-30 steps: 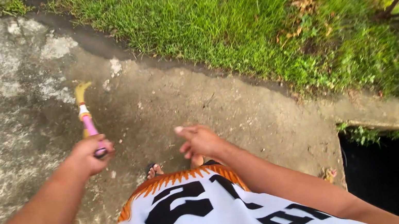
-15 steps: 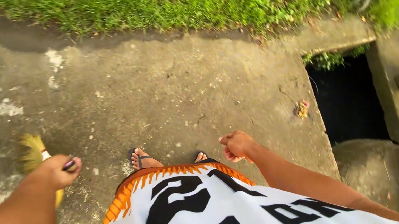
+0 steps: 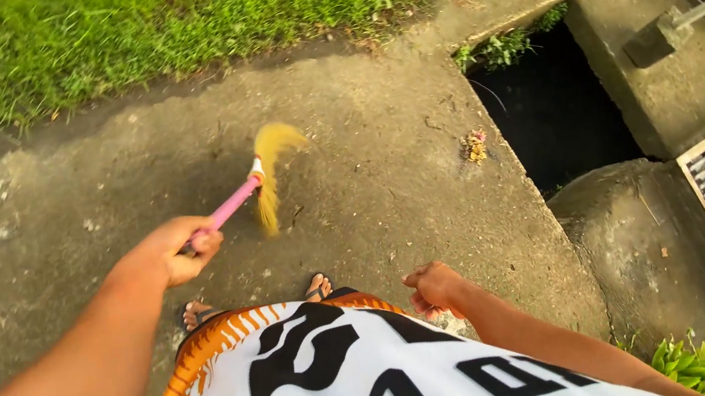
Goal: Sweeping an outdoor concrete path with a handheld broom.
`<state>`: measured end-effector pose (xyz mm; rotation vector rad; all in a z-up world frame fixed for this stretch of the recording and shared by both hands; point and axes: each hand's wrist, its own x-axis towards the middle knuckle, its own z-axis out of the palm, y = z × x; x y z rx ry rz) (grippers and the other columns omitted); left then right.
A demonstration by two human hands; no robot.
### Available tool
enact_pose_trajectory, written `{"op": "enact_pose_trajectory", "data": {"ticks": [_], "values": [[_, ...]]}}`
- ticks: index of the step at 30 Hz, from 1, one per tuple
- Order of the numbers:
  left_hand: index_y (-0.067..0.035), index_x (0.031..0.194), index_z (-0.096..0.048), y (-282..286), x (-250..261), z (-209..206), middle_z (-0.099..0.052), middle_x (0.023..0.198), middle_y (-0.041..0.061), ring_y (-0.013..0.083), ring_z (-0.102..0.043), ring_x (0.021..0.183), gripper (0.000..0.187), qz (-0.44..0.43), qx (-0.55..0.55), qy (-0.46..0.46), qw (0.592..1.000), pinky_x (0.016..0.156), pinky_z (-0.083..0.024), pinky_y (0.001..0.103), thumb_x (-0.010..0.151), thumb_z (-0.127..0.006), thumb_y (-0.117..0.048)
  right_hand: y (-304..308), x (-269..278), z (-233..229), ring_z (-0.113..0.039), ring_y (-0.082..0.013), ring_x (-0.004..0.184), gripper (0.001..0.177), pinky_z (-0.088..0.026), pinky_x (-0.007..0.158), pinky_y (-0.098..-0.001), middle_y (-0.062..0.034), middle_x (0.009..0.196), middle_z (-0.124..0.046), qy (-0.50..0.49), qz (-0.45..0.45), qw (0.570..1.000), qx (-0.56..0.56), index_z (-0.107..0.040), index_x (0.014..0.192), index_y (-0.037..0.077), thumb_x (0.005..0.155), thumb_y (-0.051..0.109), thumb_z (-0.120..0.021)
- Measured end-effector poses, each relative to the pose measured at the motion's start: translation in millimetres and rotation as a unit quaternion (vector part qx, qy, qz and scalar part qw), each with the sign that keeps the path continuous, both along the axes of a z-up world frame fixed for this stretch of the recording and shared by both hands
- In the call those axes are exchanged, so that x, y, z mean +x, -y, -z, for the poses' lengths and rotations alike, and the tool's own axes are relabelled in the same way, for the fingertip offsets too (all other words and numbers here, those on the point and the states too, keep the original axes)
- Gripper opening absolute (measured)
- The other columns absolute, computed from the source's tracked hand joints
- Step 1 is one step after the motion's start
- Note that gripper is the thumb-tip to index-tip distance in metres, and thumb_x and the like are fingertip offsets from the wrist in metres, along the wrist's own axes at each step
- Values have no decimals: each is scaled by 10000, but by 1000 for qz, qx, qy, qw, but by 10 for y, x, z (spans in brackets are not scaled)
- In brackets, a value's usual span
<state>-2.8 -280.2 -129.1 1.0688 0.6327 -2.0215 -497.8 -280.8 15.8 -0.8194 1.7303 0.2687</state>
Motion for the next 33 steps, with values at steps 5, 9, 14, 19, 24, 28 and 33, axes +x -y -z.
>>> {"op": "enact_pose_trajectory", "data": {"ticks": [5, 9, 14, 19, 24, 28, 33], "values": [[11, 1063, -513, -331, -44, -602, -551, 767, 26, 55, -496, 554, 204, -10, -22, 123, 992, 414, -379, 147, 956, -625, -121, 58, -856, 49, -654, -213, 601, 371, -561, 512, -359, -145, 840, -689, 1, 59, 998, -16, -673, 1259, 37, 996, 293, -625], [2, 1101, -516, -725, 732, -103, -547, 775, 23, 69, -437, 537, 231, 48, -38, 278, 959, 407, -347, 207, 1016, -584, -202, 58, -1268, -17, -629, -221, 590, 351, -539, 502, -375, -137, 778, -672, -20, 130, 991, 8, -676, 1183, -3, 1011, 297, -620], [-36, 1114, -504, -841, 1873, 843, -525, 785, -29, 28, -449, 562, 227, 27, -8, 221, 975, 447, -391, 187, 1051, -579, -240, 33, -1409, 93, -647, -193, 607, 348, -542, 538, -366, -93, 787, -684, -26, 172, 985, 2, -683, 1199, 24, 1003, 306, -624], [-55, 1152, -545, -314, 2047, 1251, -596, 917, 12, 48, -567, 683, 243, 18, 219, 269, 938, 560, -447, 120, 1062, -609, -272, 48, -1020, -175, -645, -186, 603, 343, -560, 554, -364, -93, 778, -679, -21, 217, 976, -18, -697, 1226, 89, 983, 320, -625], [-150, 1138, -596, 433, 1620, 1645, -630, 978, -5, 119, -606, 842, 192, 61, 78, 208, 973, 697, -533, 290, 968, -661, -213, 45, -725, -280, -646, -185, 611, 366, -533, 534, -360, -97, 827, -690, 4, 219, 975, -19, -704, 1231, 55, 983, 321, -661], [-174, 1094, -606, 1432, 258, 1240, -612, 964, -17, 174, -588, 880, 338, 40, 223, 226, 948, 746, -524, 346, 866, -837, -269, 123, -499, -452, -647, -177, 625, 374, -543, 552, -360, -98, 862, -694, -15, 253, 967, -23, -675, 1243, 67, 992, 342, -646], [3, 1063, -469, 2378, -809, 960, -487, 714, 39, 104, -466, 508, 158, 326, 40, 57, 943, 410, -368, 206, 1026, -546, -129, 284, -225, -498, -639, -174, 619, 395, -538, 559, -348, -83, 855, -687, -8, 255, 965, -51, -671, 1263, 65, 978, 336, -638]]}}
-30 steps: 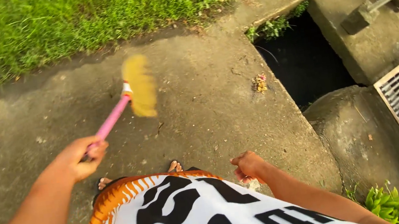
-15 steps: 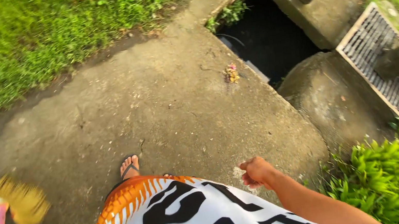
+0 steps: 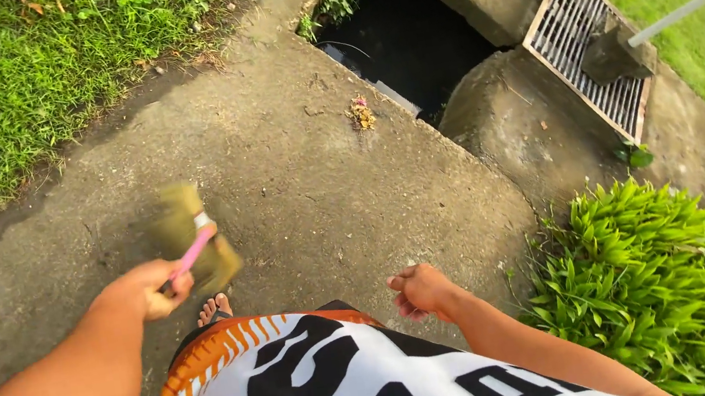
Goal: Sweeping an outdoor concrete path with a handheld broom.
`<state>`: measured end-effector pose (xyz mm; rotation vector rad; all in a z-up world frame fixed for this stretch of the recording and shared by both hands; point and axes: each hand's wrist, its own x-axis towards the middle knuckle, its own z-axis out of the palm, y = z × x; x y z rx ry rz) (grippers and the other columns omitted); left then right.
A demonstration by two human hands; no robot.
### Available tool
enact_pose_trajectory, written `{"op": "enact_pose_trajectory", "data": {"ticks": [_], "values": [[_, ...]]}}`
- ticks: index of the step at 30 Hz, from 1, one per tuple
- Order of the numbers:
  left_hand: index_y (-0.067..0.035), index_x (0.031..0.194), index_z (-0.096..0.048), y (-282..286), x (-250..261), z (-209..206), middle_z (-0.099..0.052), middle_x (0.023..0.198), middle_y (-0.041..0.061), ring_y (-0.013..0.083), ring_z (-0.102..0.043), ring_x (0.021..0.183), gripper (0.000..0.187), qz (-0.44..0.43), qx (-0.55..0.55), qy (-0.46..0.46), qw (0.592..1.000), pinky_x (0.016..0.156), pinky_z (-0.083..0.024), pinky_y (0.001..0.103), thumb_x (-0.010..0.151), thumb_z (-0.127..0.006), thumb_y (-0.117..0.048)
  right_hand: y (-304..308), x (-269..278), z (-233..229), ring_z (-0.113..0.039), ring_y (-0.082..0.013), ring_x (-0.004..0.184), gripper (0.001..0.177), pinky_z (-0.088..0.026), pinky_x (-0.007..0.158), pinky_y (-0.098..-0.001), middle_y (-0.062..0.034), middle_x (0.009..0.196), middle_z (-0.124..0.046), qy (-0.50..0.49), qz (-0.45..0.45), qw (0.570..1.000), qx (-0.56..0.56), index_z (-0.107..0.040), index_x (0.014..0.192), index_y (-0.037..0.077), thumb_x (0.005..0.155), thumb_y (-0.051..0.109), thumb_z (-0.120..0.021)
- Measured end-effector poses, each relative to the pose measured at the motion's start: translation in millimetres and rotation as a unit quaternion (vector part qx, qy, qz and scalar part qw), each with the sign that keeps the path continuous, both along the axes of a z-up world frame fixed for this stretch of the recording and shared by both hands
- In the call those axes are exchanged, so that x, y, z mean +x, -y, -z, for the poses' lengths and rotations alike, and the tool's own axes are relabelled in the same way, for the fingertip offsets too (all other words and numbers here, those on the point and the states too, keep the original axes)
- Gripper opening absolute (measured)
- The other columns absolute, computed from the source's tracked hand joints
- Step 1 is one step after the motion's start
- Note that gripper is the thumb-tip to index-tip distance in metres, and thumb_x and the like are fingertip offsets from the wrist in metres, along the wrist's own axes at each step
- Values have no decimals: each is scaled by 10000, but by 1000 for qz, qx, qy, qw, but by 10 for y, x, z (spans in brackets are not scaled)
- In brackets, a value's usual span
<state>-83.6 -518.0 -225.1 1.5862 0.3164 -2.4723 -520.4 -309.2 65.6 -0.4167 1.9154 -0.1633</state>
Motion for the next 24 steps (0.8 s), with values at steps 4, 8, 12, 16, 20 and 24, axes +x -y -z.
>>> {"op": "enact_pose_trajectory", "data": {"ticks": [4, 8, 12, 16, 20, 24], "values": [[-5, 1046, -498, 177, -22, -711, -503, 707, 24, 60, -413, 484, 189, 17, -35, 16, 999, 390, -329, 180, 1010, -541, -185, 158, 144, -72, -646, -169, 634, 384, -551, 571, -344, -71, 857, -688, 5, 12, 1000, -22, -671, 1257, 67, 983, 332, -623], [-21, 1067, -479, 8, 710, -889, -486, 706, 24, 63, -383, 483, 188, -33, -167, 60, 984, 383, -295, 216, 1034, -569, -182, 138, 140, -90, -651, -162, 659, 387, -552, 583, -338, -70, 851, -682, -4, 38, 999, -28, -666, 1252, 70, 985, 347, -627], [-13, 1215, -498, -151, 1669, -952, -494, 765, 39, 84, -404, 531, 209, -28, -236, 229, 944, 424, -315, 250, 1057, -547, -141, -200, -9, 170, -645, -174, 667, 376, -548, 583, -357, -75, 849, -679, -1, 88, 996, 0, -681, 1248, 84, 980, 337, -607], [-31, 1225, -460, 100, 2273, -321, -505, 819, 64, 101, -422, 577, 184, -43, -175, 327, 928, 462, -321, 253, 1064, -527, -88, -469, 20, 201, -656, -184, 697, 376, -555, 610, -357, -77, 878, -685, -7, 115, 992, 43, -664, 1252, 76, 995, 348, -624], [-153, 1153, -488, 386, 2284, 392, -524, 956, 20, 102, -500, 688, 303, -129, -69, 364, 920, 523, -385, 298, 931, -501, 53, -577, 73, 216, -656, -193, 695, 381, -557, 612, -362, -80, 878, -688, -6, 127, 991, 47, -678, 1252, 77, 988, 347, -624], [-216, 1190, -578, 437, 1249, 345, -554, 912, -33, 111, -504, 677, 408, -110, -144, 175, 968, 524, -409, 331, 892, -558, 61, -497, 132, 75, -658, -183, 693, 391, -548, 606, -358, -82, 870, -692, -20, 135, 990, 26, -679, 1262, 74, 984, 344, -627]]}}
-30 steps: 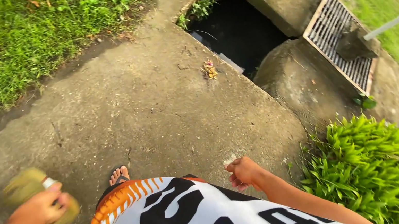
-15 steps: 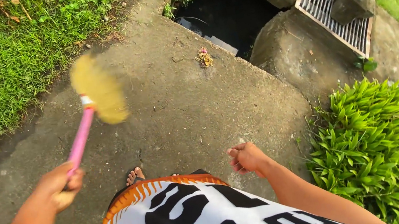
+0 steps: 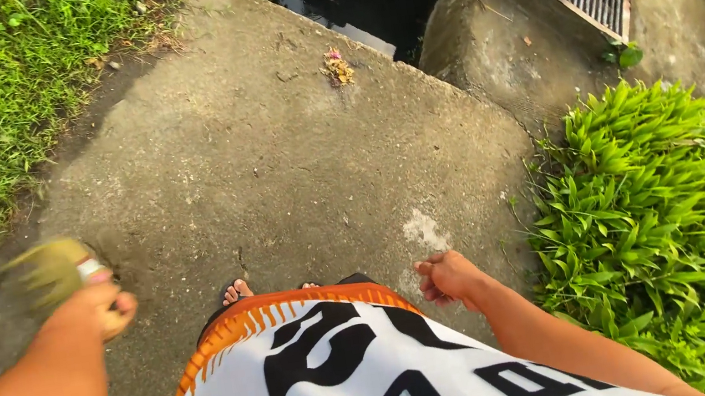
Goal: Sweeping an outdoor concrete path with a handheld broom.
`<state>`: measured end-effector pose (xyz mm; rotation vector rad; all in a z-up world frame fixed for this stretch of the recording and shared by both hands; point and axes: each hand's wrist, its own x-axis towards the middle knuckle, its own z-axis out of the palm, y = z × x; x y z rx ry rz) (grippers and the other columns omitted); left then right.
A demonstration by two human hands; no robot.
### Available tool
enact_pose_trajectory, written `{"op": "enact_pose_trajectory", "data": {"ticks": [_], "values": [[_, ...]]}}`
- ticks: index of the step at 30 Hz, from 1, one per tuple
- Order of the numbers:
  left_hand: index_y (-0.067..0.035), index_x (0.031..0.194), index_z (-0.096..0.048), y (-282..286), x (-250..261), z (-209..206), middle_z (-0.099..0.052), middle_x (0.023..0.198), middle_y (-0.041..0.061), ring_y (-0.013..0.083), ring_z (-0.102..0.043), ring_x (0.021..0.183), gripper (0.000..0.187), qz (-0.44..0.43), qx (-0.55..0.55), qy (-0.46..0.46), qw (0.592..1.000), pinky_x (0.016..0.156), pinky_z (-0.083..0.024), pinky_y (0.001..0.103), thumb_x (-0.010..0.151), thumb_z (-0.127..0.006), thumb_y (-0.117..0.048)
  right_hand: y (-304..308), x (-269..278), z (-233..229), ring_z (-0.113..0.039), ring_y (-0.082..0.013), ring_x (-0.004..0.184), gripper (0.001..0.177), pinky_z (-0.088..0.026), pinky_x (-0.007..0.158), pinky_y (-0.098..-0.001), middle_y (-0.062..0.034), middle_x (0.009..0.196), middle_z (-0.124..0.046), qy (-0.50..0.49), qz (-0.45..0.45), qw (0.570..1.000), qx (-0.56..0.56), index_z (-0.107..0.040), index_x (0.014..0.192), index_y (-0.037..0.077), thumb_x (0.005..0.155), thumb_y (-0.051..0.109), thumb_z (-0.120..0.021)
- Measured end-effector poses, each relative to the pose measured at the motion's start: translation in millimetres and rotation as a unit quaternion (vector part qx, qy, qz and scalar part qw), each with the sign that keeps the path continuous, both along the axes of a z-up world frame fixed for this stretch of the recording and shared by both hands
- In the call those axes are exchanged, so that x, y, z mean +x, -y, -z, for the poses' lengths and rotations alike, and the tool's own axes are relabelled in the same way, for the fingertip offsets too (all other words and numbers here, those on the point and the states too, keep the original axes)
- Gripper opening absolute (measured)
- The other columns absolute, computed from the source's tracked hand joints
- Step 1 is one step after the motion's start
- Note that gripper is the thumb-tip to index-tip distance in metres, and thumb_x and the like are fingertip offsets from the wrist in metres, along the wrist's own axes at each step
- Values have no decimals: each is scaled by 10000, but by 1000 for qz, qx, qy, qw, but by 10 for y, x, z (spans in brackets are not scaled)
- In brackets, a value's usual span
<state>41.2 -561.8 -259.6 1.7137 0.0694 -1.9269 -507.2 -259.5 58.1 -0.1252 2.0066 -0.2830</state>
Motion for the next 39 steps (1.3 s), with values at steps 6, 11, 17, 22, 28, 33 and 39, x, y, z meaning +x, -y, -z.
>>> {"op": "enact_pose_trajectory", "data": {"ticks": [6, 11, 17, 22, 28, 33, 39], "values": [[-5, 1137, -441, 350, -1676, -272, -441, 715, 14, 94, -416, 510, 183, 177, 75, -177, 965, 400, -337, 225, 1032, -538, -120, 128, -48, -123, -658, -173, 695, 384, -558, 600, -351, -81, 899, -728, -24, 5, 999, -37, -681, 1255, 89, 966, 337, -626], [-31, 1104, -474, 211, -1778, -1252, -485, 714, 21, 77, -432, 497, 194, 179, 18, -143, 973, 392, -325, 209, 1050, -552, -201, 53, -144, -156, -652, -181, 688, 396, -539, 590, -353, -91, 915, -718, -23, 42, 998, -47, -667, 1248, 70, 978, 356, -621], [-41, 1143, -485, 22, -734, -1215, -471, 733, 39, 107, -423, 508, 123, 207, -73, 65, 973, 392, -320, 269, 1056, -505, -125, -324, -234, 32, -652, -181, 676, 405, -547, 591, -357, -88, 894, -694, -11, 89, 996, -25, -666, 1249, 51, 978, 349, -630], [19, 1264, -446, -43, -497, -1184, -533, 976, 134, 100, -517, 604, 217, 152, 29, 233, 960, 469, -416, 239, 1059, -495, -33, -572, -316, 226, -649, -203, 661, 414, -538, 585, -369, -114, 886, -681, 22, 129, 991, -4, -639, 1292, 63, 971, 325, -645], [-196, 1241, -481, 162, -1397, -221, -485, 989, 72, 151, -481, 587, 368, 94, 110, 159, 977, 493, -432, 268, 977, -472, 61, -499, -649, 251, -643, -218, 658, 429, -541, 579, -375, -132, 889, -683, 35, 127, 991, 22, -634, 1309, 50, 978, 322, -638], [-44, 1178, -469, 507, -3211, -49, -519, 749, 94, 137, -494, 535, 253, 129, 183, -31, 974, 429, -399, 240, 950, -554, 26, -282, -1108, 111, -647, -194, 679, 409, -532, 579, -361, -106, 904, -692, 23, 114, 993, -24, -662, 1279, 58, 980, 334, -616], [28, 1123, -455, 723, -4705, -1099, -447, 722, 35, 98, -436, 509, 195, 165, 148, -181, 958, 395, -357, 209, 1032, -565, -106, -292, -1785, 97, -649, -171, 687, 375, -542, 590, -351, -77, 898, -700, 8, 120, 992, -25, -669, 1233, 81, 975, 349, -620]]}}
